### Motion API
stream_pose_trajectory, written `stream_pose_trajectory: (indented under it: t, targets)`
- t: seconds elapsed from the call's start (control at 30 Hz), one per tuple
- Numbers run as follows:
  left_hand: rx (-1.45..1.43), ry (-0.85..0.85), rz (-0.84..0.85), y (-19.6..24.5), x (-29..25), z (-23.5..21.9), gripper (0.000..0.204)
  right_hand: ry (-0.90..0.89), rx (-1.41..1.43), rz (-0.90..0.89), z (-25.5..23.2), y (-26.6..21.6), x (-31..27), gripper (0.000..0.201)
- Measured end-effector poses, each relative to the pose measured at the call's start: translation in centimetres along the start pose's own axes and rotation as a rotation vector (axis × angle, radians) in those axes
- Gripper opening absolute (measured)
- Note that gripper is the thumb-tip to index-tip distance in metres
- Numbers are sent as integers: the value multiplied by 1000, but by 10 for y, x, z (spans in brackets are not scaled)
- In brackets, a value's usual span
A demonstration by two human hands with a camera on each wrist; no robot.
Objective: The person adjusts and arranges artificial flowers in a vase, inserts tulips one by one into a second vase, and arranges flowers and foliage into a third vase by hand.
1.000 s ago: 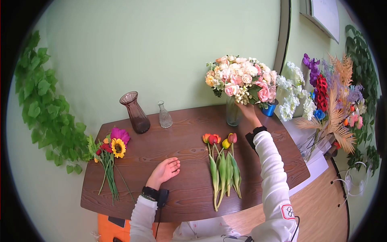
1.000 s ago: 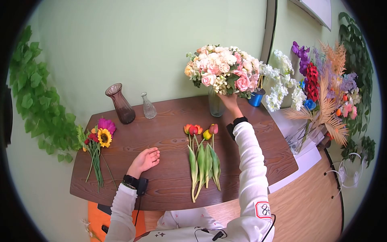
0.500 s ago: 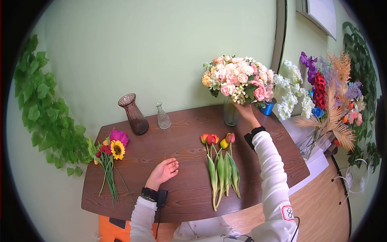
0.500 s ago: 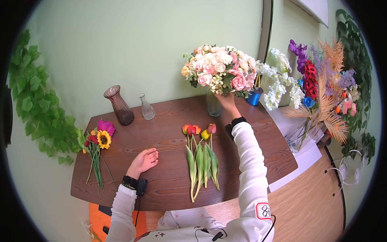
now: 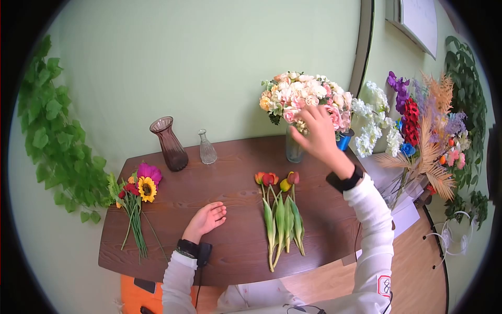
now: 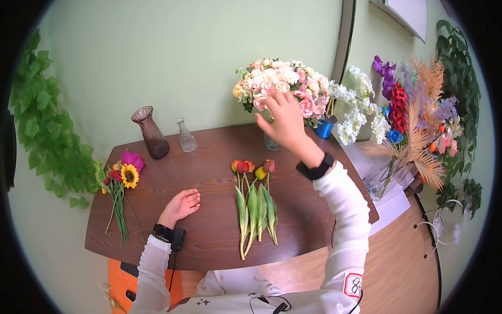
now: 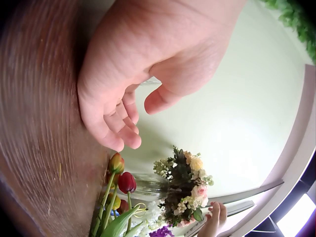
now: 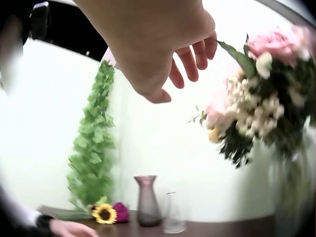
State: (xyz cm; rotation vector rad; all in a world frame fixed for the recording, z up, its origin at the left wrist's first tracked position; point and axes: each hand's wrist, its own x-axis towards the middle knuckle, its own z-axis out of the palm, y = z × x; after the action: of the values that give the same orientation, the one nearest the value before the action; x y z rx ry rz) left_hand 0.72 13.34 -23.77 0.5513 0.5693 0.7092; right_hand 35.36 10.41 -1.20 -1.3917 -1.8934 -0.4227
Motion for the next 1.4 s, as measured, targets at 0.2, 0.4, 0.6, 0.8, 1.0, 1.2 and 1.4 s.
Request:
stream_pose_trajectory:
  t: [0.2,0.4,0.6,0.8,1.0,1.2,1.4]
  targets:
    - [350,33,29,27,1,56,20,6,-693,-152,7,20,26,96]
    - [1118,-50,534,62,52,165,18,63,-834,-116,25,32,18,70]
    - [1651,96,1600,58,105,279,38,64,-822,-272,21,40,5,54]
    - [1845,331,1800,50,139,302,39,93,-853,-384,18,54,-5,45]
    - [1884,407,1760,61,143,288,34,86,-878,-466,10,68,-13,36]
    - [1953,372,1894,59,141,297,39,100,-831,-628,1,73,-12,29]
    - [1915,291,1776,56,148,292,37,218,-711,-352,-3,70,-15,45]
